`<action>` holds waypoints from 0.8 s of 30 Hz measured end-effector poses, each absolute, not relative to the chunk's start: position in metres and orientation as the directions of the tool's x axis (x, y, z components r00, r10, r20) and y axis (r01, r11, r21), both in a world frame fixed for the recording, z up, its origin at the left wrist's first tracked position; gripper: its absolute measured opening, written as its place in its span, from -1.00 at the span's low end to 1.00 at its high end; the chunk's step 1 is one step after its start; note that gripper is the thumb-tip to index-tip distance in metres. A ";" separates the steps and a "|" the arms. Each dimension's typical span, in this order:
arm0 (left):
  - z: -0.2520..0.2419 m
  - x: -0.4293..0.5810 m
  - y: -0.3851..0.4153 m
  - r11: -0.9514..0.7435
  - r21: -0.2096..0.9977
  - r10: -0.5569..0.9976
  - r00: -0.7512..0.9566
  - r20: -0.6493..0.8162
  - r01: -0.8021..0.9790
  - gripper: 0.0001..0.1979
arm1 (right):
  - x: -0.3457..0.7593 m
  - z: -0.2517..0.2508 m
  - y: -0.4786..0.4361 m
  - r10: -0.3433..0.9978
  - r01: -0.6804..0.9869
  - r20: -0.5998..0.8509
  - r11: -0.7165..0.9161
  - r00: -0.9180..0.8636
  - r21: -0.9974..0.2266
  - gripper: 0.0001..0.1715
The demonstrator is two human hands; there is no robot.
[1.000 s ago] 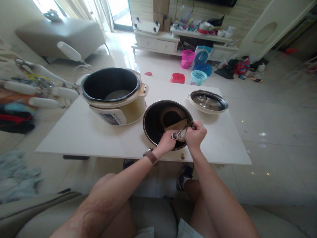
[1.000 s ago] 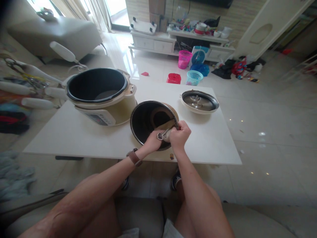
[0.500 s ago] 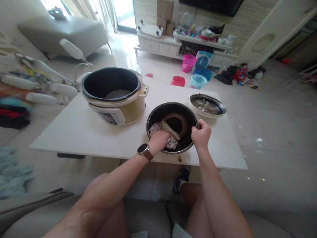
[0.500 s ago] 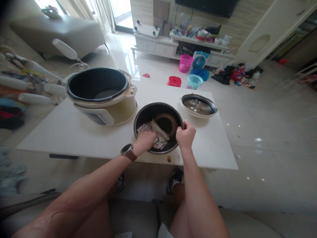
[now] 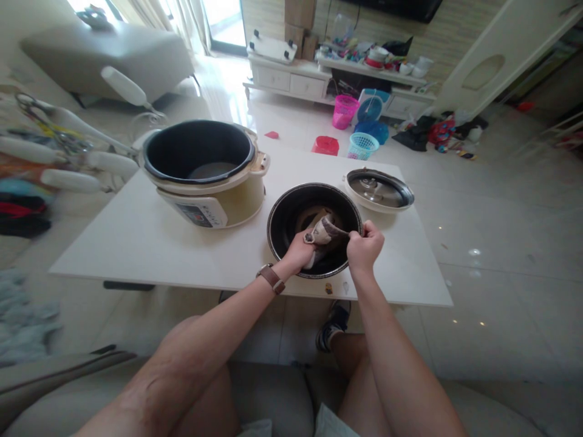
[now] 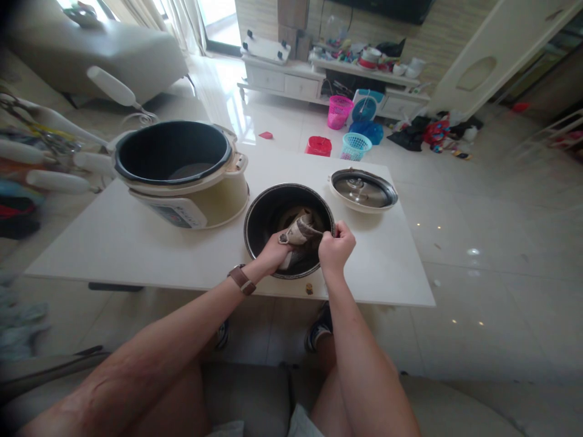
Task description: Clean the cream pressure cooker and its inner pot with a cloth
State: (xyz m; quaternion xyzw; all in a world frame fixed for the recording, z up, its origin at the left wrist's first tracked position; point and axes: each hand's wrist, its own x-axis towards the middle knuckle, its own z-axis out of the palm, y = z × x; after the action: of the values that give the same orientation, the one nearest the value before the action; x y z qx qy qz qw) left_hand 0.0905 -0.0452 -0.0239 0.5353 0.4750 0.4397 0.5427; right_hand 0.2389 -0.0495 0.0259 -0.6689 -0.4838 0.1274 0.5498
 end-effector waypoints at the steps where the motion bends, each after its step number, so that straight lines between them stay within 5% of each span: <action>1: -0.023 0.091 -0.045 0.016 0.999 0.975 0.221 -0.024 0.038 -0.65 | 0.240 0.025 -0.049 0.786 0.505 0.360 0.071 0.502 -0.860 -0.59; 6: -0.005 0.077 -0.050 -0.195 0.886 0.817 0.569 -0.090 0.421 -0.69 | 0.244 0.020 -0.049 0.790 0.528 0.364 0.061 0.494 -0.847 -0.59; 11: 0.015 0.057 -0.052 -0.319 0.450 0.833 0.474 -0.287 0.834 -0.71 | 0.245 0.018 -0.049 0.805 0.541 0.340 0.028 0.486 -0.840 -0.59; 15: 0.013 0.052 -0.058 -0.421 0.273 0.855 0.479 -0.199 0.865 -0.73 | 0.247 0.022 -0.047 0.843 0.575 0.307 -0.003 0.441 -0.818 -0.60; 24: 0.009 0.055 -0.073 -0.534 0.286 0.811 0.578 -0.093 0.796 -0.64 | 0.262 0.045 -0.043 0.890 0.692 0.319 0.005 0.326 -0.722 -0.64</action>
State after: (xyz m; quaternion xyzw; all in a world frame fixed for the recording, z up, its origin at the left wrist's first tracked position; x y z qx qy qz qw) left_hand 0.0555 -0.0727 0.0094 0.8754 0.4589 0.0255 0.1499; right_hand 0.2620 -0.0432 0.0447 -0.6956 -0.5686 0.1165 0.4235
